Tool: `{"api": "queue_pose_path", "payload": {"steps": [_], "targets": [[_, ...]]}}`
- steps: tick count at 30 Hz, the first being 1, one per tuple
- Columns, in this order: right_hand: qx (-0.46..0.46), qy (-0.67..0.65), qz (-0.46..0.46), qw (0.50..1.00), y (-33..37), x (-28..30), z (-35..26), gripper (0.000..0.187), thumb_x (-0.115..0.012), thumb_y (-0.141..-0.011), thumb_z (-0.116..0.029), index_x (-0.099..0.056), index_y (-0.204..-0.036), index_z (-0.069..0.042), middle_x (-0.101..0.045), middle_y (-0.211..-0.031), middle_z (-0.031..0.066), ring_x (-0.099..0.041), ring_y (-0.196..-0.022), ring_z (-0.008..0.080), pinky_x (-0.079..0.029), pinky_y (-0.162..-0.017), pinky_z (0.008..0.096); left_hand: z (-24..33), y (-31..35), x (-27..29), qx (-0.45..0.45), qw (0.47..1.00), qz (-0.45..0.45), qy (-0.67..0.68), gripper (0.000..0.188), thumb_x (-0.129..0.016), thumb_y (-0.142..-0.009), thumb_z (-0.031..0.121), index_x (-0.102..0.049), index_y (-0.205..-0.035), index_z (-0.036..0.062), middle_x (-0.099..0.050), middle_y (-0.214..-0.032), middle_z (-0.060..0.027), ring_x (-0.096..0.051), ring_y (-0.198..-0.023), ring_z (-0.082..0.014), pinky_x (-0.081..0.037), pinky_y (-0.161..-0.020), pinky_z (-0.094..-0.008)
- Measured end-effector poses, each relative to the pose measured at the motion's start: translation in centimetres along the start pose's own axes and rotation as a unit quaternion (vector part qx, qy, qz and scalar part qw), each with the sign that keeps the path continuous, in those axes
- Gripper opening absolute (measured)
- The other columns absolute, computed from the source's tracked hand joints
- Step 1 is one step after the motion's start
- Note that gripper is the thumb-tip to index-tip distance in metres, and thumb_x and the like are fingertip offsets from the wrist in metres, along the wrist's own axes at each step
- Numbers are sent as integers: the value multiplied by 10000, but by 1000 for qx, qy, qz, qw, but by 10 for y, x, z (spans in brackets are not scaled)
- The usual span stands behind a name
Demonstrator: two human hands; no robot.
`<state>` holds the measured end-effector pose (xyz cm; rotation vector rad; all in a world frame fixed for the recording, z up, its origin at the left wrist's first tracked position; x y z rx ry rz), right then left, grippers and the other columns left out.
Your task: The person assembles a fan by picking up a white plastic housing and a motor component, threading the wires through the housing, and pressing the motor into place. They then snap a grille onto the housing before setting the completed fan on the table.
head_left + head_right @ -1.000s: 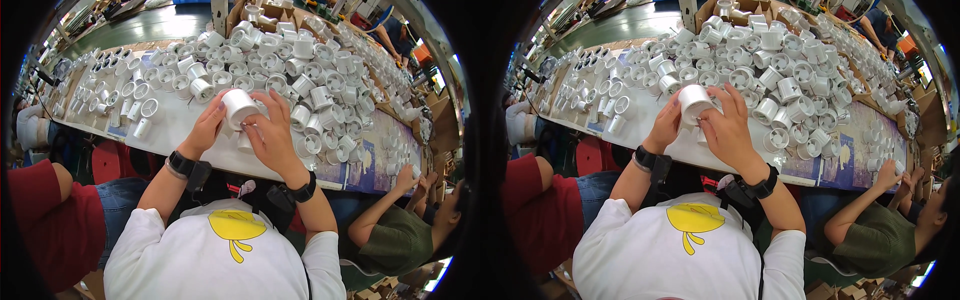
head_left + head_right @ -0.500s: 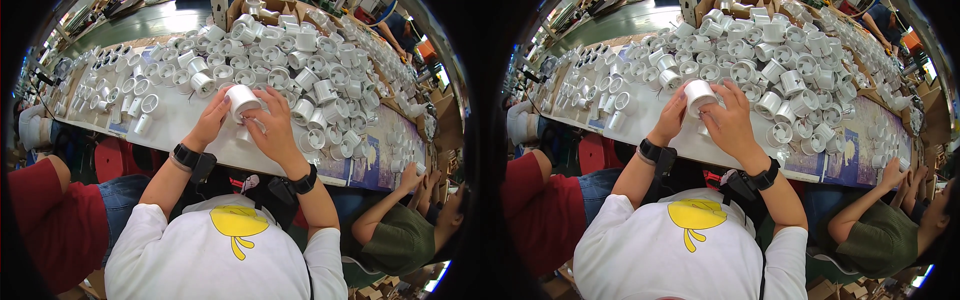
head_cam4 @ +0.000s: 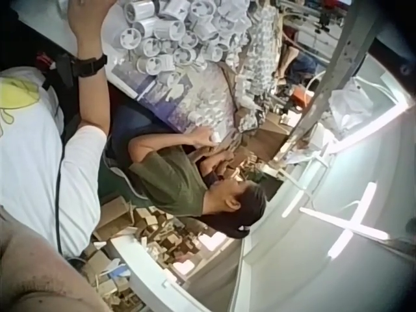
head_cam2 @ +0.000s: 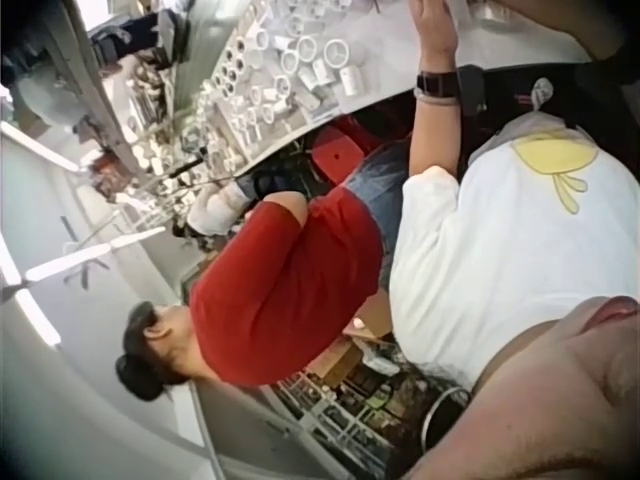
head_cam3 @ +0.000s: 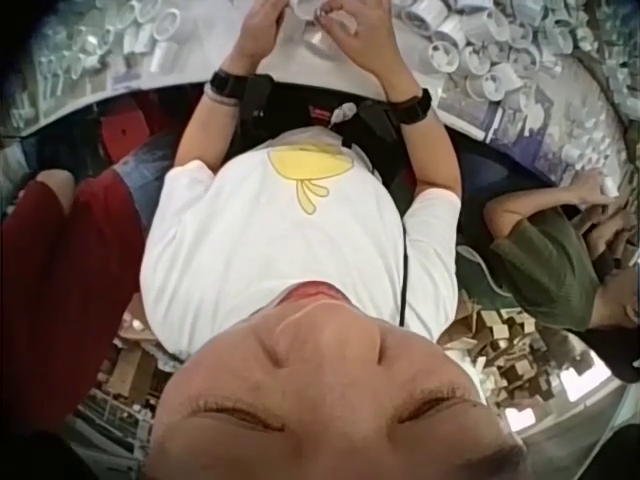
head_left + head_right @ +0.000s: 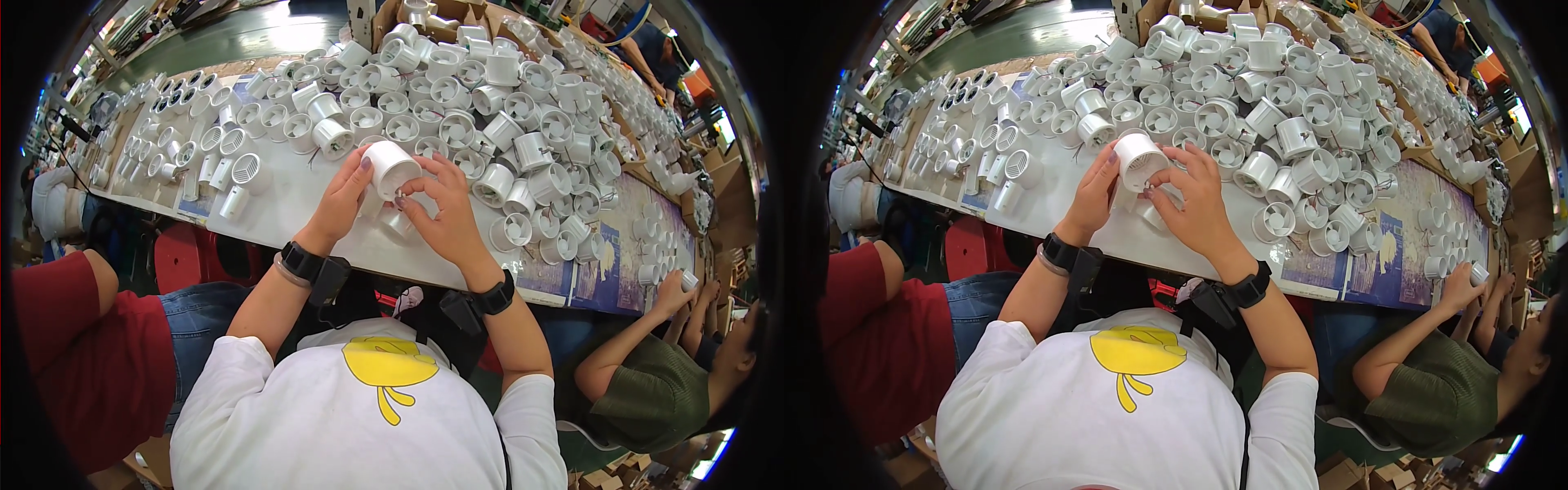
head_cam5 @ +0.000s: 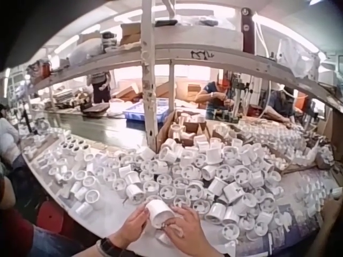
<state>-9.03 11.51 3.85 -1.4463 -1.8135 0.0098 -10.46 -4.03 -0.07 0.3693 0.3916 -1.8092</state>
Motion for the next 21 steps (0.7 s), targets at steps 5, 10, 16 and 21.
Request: {"api": "queue_pose_path", "payload": {"steps": [5, 10, 16, 21], "targets": [[-7, -41, 3, 999, 1, -4, 1, 224, -669, -809, -81, -685, -1028, -125, -525, -1335, 111, -348, -1336, 358, -289, -1086, 462, -1, 0, 2, 18, 1000, -3, -12, 449, -292, -1055, 289, -335, -1422, 34, -540, -1280, -108, -570, -1094, -162, -492, -905, -306], [-8, -65, -9, 998, -1, -5, 4, 233, -641, -830, -83, -684, -1054, -132, -523, -1339, 113, -341, -1341, 352, -264, -1100, 453, 3, 2, -3, 20, 1000, -11, 15, 429, -333, -1053, 321, -381, -1380, 46, -562, -1168, -68, -573, -989, -125, -502, -816, -286], [-7, -103, -8, 995, -2, -4, 6, 205, -651, -822, -100, -689, -1021, -134, -525, -1335, 103, -344, -1324, 357, -277, -1085, 465, 3, 1, 0, 16, 1000, 2, 4, 426, -332, -1053, 328, -396, -1365, 45, -563, -1167, -67, -575, -987, -124, -505, -803, -284], [9, -88, -12, 996, -4, -10, 9, 161, -662, -850, -145, -676, -1010, -128, -498, -1370, 105, -340, -1338, 337, -256, -1092, 459, 4, 1, -1, 11, 1000, 17, 9, 423, -345, -1052, 322, -399, -1366, 44, -563, -1167, -60, -570, -997, -118, -501, -799, -275]]}}
Point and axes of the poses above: each hand's wrist, its own y-axis away from the middle knuckle, its own x-axis out of the back of the hand, z = x × y, the point moved 6 cm from there along -y, towards the middle knuckle
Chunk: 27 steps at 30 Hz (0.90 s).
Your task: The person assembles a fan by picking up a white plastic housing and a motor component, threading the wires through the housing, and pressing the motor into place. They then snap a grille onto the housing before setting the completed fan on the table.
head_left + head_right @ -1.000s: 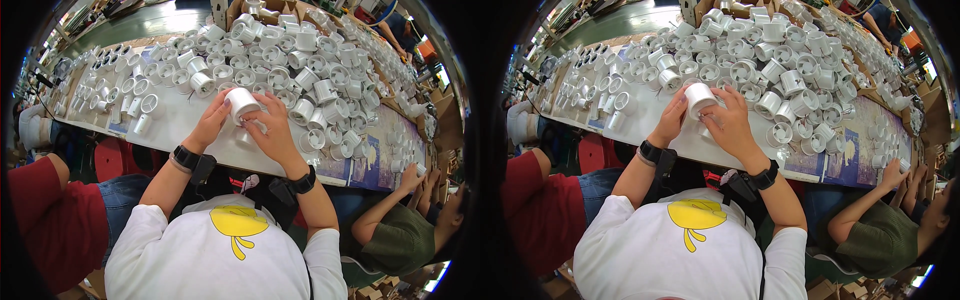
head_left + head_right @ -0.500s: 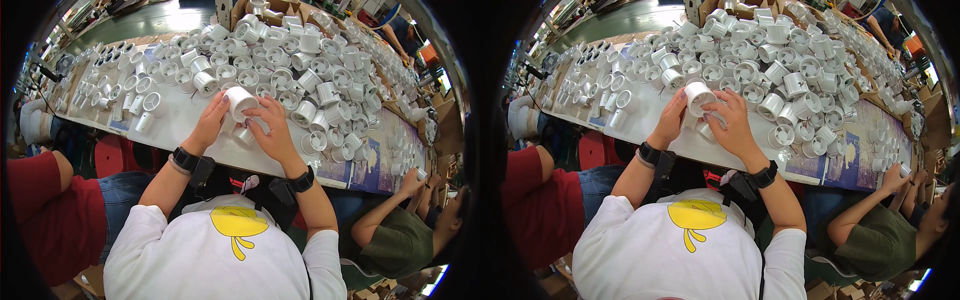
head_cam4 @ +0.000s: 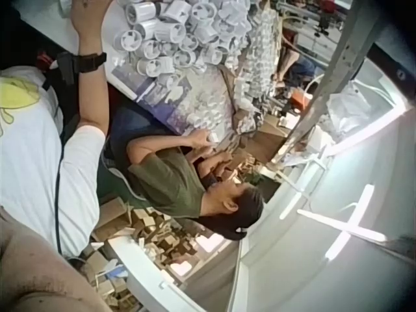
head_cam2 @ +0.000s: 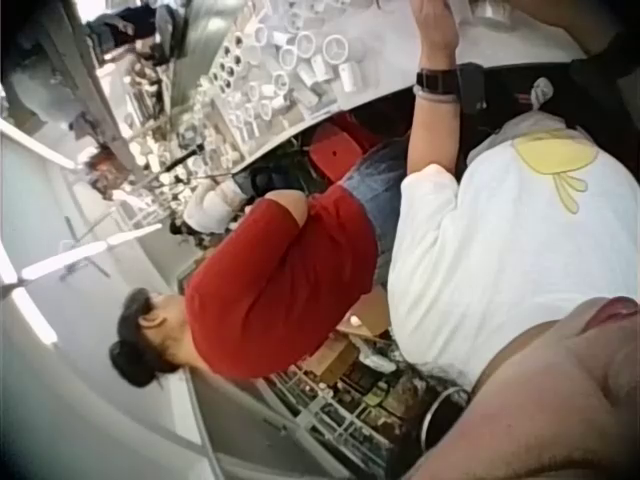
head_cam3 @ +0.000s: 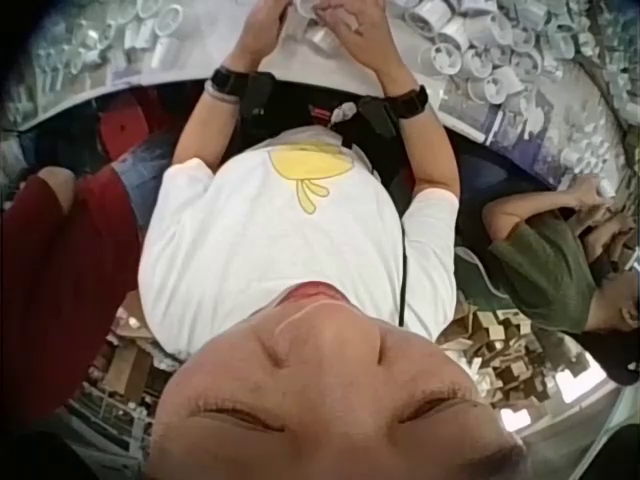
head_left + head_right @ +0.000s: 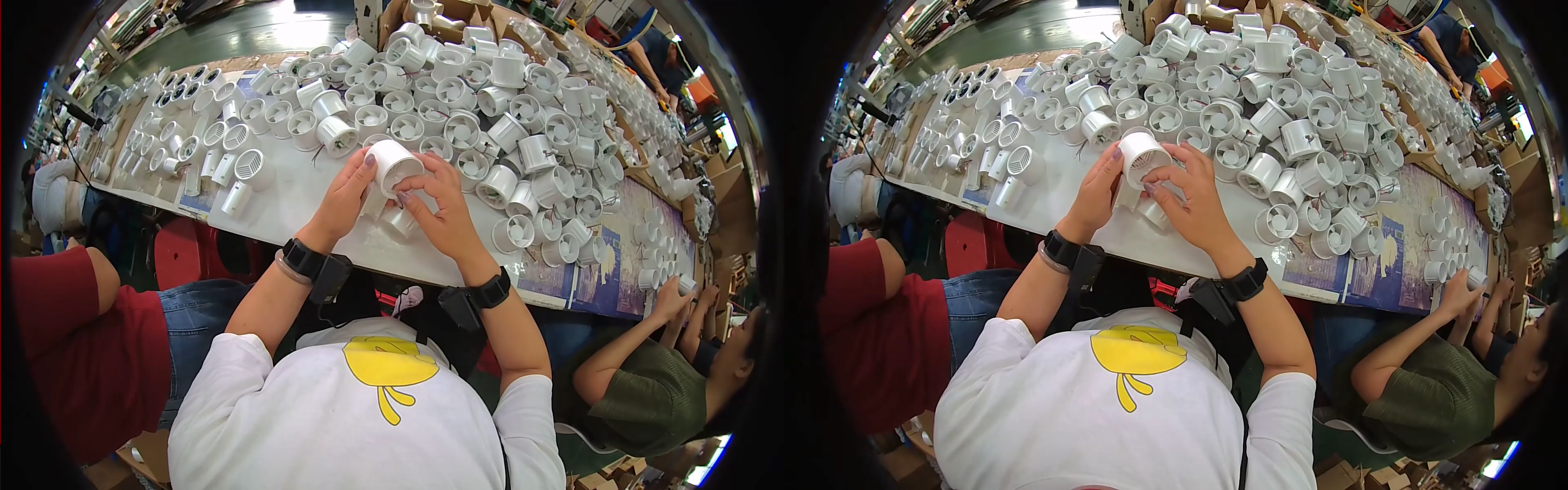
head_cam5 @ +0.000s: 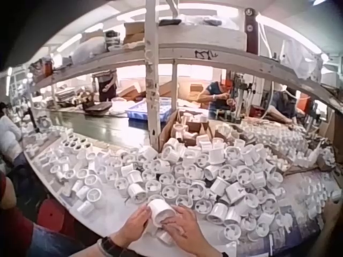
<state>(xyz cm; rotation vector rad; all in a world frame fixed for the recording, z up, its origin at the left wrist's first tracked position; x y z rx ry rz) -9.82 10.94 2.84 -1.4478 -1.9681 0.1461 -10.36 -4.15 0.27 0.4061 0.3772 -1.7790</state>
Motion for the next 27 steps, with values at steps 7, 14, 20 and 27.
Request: {"api": "queue_pose_path", "payload": {"steps": [7, 14, 20, 27], "targets": [[32, 88, 15, 996, -6, 5, -18, 115, -703, -800, -109, -690, -913, -118, -506, -1350, 106, -363, -1319, 348, -286, -1077, 449, -9, 6, 3, 8, 1000, 14, 2, 418, -377, -1047, 308, -411, -1369, 45, -562, -1177, -43, -557, -1015, -98, -477, -837, -247], [90, 168, -4, 982, -6, 2, -33, 107, -723, -745, -77, -697, -846, -101, -506, -1340, 107, -382, -1305, 364, -312, -1070, 441, -22, 5, 15, 44, 999, 18, -8, 401, -388, -1045, 299, -452, -1343, 39, -570, -1167, -40, -544, -1028, -86, -451, -878, -232], [79, 160, -17, 984, -4, 3, -27, 111, -714, -753, -72, -700, -862, -83, -504, -1343, 107, -367, -1320, 367, -302, -1077, 451, -14, 5, 0, 52, 998, 11, 17, 390, -385, -1048, 290, -461, -1335, 37, -578, -1139, -36, -545, -1012, -82, -451, -867, -229], [96, 137, -20, 986, -2, 8, -30, 134, -727, -737, -72, -704, -869, -83, -501, -1354, 106, -365, -1324, 363, -304, -1078, 447, -14, 1, 1, 71, 997, 12, -24, 375, -413, -1041, 284, -464, -1320, 39, -580, -1127, -37, -544, -1007, -78, -454, -862, -238]]}}
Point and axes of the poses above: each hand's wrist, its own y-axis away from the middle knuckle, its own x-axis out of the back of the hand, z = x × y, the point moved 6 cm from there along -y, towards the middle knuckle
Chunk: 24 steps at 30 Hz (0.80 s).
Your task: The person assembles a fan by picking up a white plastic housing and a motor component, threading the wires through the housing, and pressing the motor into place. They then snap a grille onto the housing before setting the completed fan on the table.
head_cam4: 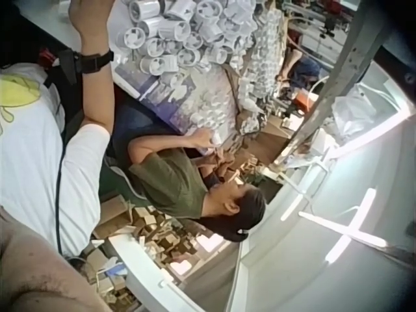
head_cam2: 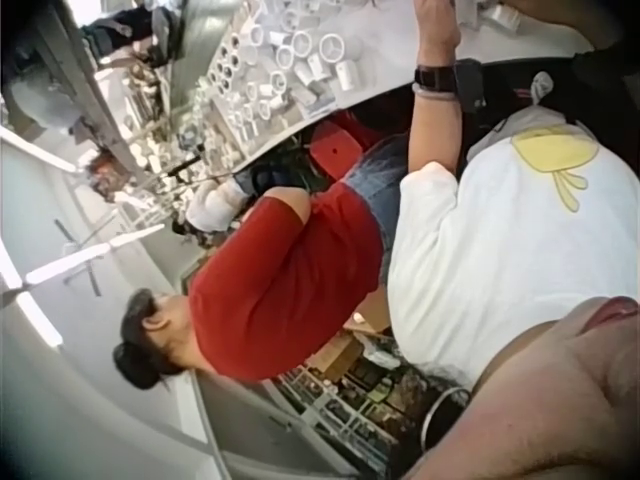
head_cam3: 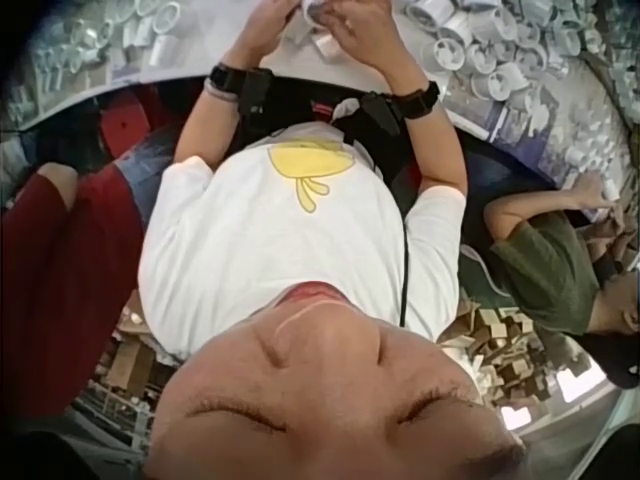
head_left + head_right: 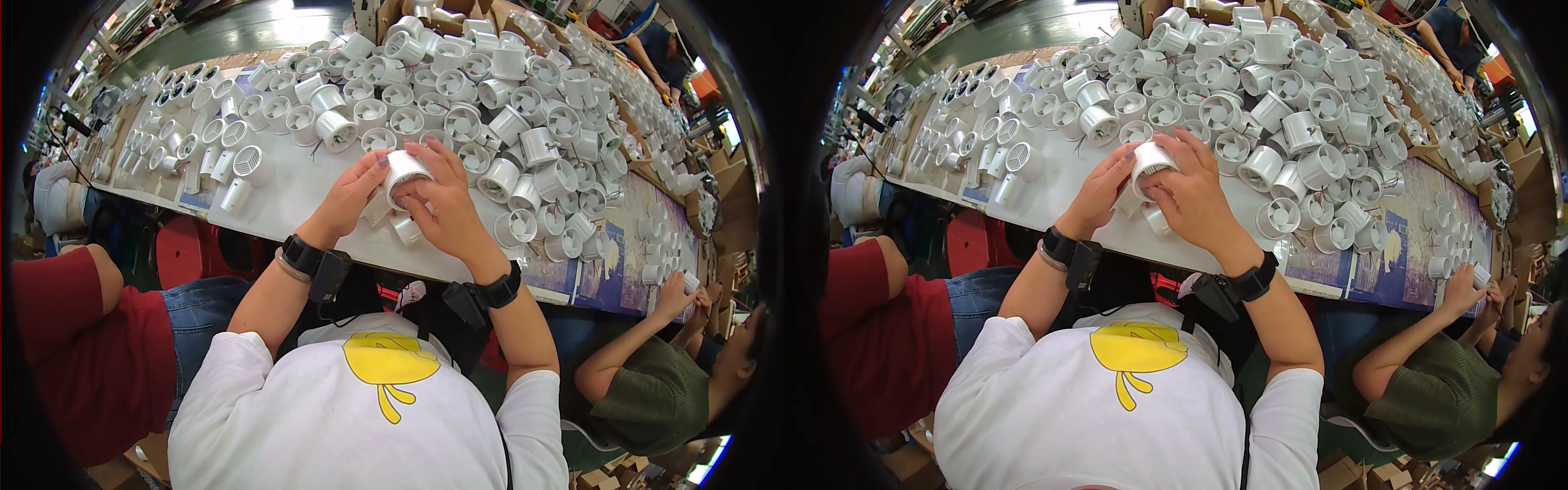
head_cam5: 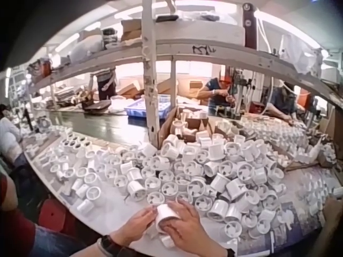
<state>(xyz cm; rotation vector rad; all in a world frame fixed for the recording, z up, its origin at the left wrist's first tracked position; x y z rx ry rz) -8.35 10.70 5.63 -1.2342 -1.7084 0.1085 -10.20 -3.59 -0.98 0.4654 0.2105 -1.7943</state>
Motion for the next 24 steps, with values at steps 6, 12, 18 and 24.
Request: {"api": "queue_pose_path", "payload": {"steps": [6, 12, 18, 24], "targets": [[29, 58, 39, 997, 7, 5, -10, 179, -754, -701, -59, -711, -871, -92, -498, -1373, 103, -386, -1311, 351, -340, -1058, 434, -8, -4, 14, 37, 999, 13, -28, 368, -466, -1020, 262, -458, -1316, 44, -573, -1160, -43, -540, -1033, -90, -463, -854, -252], [15, 70, 71, 995, 11, 7, -1, 187, -765, -694, -55, -715, -869, -98, -501, -1374, 96, -395, -1304, 347, -353, -1049, 430, 1, 9, -7, -37, 997, -60, -39, 511, -551, -956, 122, -349, -1420, 49, -527, -1261, -70, -534, -1075, -117, -480, -819, -259], [-6, 35, 61, 997, 12, 9, 4, 178, -783, -691, -83, -715, -854, -110, -501, -1374, 89, -392, -1306, 347, -351, -1052, 435, -1, 9, -6, -41, 994, -80, -67, 629, -570, -930, 38, -260, -1477, 48, -513, -1273, -77, -538, -1050, -119, -490, -780, -262], [24, 51, 53, 997, 12, 13, 6, 193, -790, -689, -103, -711, -864, -124, -499, -1379, 83, -390, -1309, 341, -353, -1051, 439, -4, 8, -7, -40, 993, -107, -37, 599, -555, -944, 48, -269, -1471, 46, -516, -1253, -70, -546, -987, -117, -490, -755, -268]]}}
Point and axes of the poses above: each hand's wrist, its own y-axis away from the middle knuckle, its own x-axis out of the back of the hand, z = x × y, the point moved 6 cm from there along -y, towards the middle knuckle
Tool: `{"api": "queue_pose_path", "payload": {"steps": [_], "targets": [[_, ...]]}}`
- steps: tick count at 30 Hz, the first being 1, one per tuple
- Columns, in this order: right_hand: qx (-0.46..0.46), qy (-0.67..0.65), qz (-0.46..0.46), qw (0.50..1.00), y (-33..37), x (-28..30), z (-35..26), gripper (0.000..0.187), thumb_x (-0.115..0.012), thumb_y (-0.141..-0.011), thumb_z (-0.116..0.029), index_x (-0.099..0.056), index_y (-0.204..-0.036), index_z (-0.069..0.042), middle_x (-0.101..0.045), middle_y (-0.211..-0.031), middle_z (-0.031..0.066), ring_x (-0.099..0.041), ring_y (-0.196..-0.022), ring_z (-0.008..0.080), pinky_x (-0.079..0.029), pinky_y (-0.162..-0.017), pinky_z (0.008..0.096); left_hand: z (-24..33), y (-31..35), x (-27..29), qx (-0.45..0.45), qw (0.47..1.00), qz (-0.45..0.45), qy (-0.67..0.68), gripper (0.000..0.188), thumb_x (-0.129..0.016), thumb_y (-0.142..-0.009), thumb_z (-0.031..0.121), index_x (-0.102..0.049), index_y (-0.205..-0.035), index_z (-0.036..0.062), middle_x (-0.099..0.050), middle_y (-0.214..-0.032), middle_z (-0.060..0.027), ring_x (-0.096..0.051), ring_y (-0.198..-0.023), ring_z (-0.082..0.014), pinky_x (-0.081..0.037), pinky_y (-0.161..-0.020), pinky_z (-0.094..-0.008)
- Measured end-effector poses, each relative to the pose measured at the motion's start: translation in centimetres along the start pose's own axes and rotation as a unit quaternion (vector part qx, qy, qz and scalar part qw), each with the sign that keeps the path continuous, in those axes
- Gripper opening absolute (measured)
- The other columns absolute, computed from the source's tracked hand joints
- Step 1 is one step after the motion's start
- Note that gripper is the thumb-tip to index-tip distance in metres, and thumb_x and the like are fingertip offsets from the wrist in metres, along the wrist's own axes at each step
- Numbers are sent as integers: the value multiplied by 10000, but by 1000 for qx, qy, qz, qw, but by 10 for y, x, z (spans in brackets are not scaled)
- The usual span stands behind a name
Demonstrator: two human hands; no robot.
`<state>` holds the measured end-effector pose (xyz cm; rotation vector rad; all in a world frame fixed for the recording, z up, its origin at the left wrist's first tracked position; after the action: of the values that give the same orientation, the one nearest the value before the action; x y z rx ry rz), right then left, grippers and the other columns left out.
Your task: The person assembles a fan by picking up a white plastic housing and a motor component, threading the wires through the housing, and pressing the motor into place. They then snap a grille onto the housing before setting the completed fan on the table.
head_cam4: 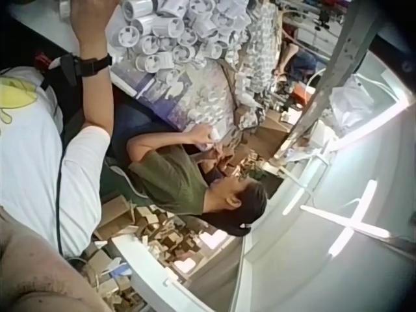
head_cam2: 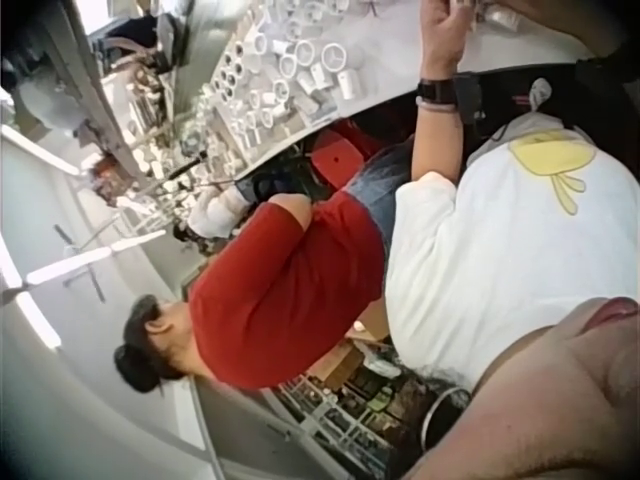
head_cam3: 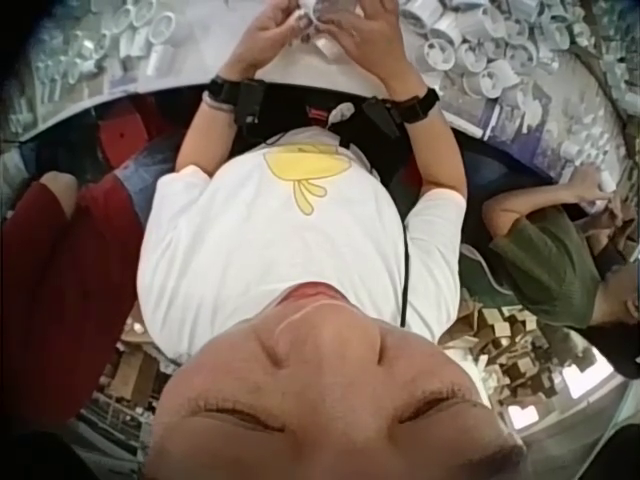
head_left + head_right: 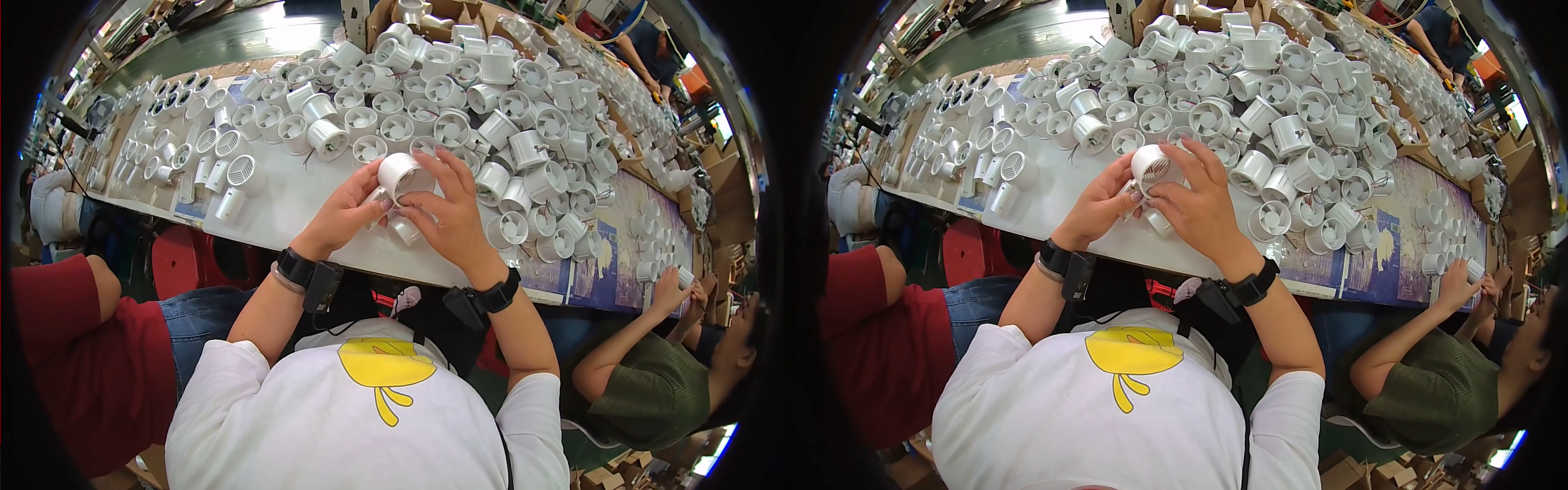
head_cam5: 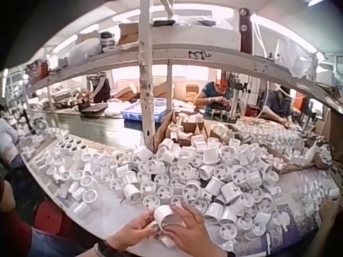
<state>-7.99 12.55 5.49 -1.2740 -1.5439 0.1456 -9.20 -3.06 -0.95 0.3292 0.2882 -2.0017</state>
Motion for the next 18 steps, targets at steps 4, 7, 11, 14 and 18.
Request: {"api": "queue_pose_path", "payload": {"steps": [4, 7, 11, 14, 18], "targets": [[25, 23, 4, 999, 0, -1, -2, 208, -789, -687, -103, -704, -875, -128, -500, -1381, 77, -387, -1314, 334, -355, -1051, 439, 3, -2, -1, -1, 1000, 2, -1, 599, -556, -947, 56, -268, -1472, 49, -517, -1246, -67, -545, -986, -116, -490, -750, -267], [10, 21, 15, 1000, 2, -3, 0, 215, -788, -686, -101, -699, -880, -131, -499, -1383, 74, -381, -1320, 329, -353, -1053, 438, 0, -2, -1, 2, 1000, 4, 5, 602, -557, -946, 59, -266, -1473, 52, -517, -1244, -65, -544, -994, -117, -490, -748, -266], [28, 31, 11, 999, 3, -4, -1, 217, -782, -690, -92, -697, -886, -127, -501, -1383, 78, -367, -1329, 329, -347, -1058, 440, -2, -2, -2, 14, 999, 5, 40, 604, -557, -945, 61, -266, -1474, 56, -519, -1238, -61, -543, -1006, -121, -490, -744, -267], [24, -8, -17, 1000, 0, -6, 2, 223, -776, -691, -72, -695, -893, -124, -487, -1398, 86, -351, -1341, 336, -330, -1071, 443, -2, -2, -4, 15, 998, 0, 69, 603, -557, -944, 63, -268, -1473, 59, -520, -1235, -57, -542, -1015, -124, -490, -740, -267], [-8, -51, -11, 999, 0, -9, 7, 221, -779, -697, -96, -691, -899, -119, -477, -1405, 95, -342, -1348, 347, -311, -1080, 448, -7, -1, 1, 12, 999, 13, 44, 611, -565, -941, 72, -269, -1476, 72, -517, -1238, -53, -543, -1008, -123, -486, -731, -261]]}}
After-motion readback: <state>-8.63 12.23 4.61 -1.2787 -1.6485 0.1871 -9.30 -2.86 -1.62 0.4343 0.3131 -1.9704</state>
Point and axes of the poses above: each hand's wrist, its own y-axis away from the middle knuckle, its own x-axis out of the back of the hand, z = x × y, the point moved 6 cm from there along -y, towards the middle knuckle
